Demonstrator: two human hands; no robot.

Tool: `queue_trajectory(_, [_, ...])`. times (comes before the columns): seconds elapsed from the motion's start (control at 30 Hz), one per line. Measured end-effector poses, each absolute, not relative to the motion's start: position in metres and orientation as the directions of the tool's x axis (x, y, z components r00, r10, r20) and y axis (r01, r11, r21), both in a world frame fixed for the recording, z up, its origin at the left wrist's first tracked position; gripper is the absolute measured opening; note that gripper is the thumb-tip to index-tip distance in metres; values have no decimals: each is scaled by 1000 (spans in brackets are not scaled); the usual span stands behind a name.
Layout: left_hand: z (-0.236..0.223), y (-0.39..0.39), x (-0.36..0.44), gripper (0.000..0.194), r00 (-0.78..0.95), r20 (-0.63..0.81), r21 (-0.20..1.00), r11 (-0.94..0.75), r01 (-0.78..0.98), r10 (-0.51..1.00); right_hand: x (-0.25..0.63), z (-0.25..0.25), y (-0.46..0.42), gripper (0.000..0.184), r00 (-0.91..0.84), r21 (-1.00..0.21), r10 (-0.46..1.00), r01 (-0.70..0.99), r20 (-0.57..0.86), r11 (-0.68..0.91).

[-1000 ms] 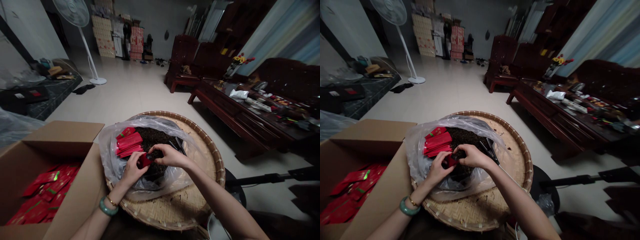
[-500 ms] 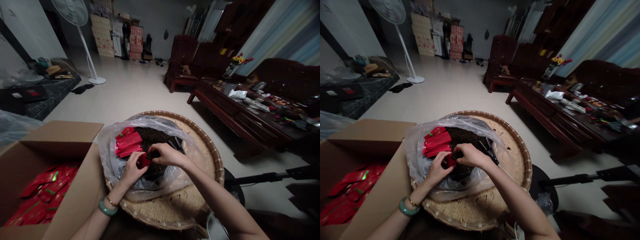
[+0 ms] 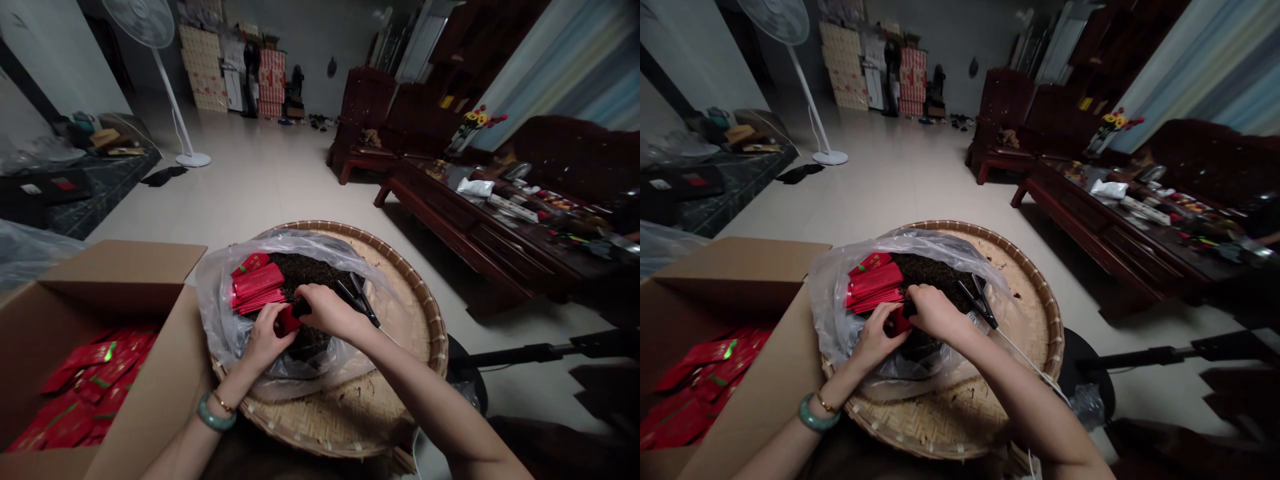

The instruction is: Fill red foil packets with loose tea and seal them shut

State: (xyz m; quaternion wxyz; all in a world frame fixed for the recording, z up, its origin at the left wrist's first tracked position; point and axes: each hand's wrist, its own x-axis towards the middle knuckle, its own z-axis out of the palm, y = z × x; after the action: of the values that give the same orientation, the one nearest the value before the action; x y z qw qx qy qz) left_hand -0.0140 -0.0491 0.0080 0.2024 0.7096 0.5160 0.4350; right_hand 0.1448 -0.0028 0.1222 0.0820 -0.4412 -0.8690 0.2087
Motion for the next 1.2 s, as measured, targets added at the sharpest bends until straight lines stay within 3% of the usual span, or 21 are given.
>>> queue_trajectory(0.17, [9, -50, -14, 40, 79, 388, 758, -367, 539, 918, 152, 128, -2, 26, -611, -471, 791, 711, -44, 523])
queue_trajectory(0.4, [9, -50, -13, 41, 98, 368, 776, -364, 515, 925, 137, 128, -11, 21, -559, -265, 815, 818, -156, 510])
queue_trajectory(0.67, [6, -50, -14, 40, 66, 377, 773, -353, 527, 924, 153, 116, -3, 30, -603, -529, 797, 664, 39, 528])
queue_trajectory(0.9, [6, -50, -13, 42, 72, 373, 777, -353, 522, 925, 142, 107, -10, 25, -606, -412, 795, 720, 21, 559])
queue_trajectory(1.1, [5, -49, -14, 41, 44, 402, 748, -356, 560, 915, 149, 112, -8, 35, -670, -562, 741, 595, 49, 575])
queue_trajectory(1.2, [4, -49, -15, 41, 45, 385, 761, -345, 550, 922, 155, 115, -11, 32, -622, -555, 783, 641, 29, 530])
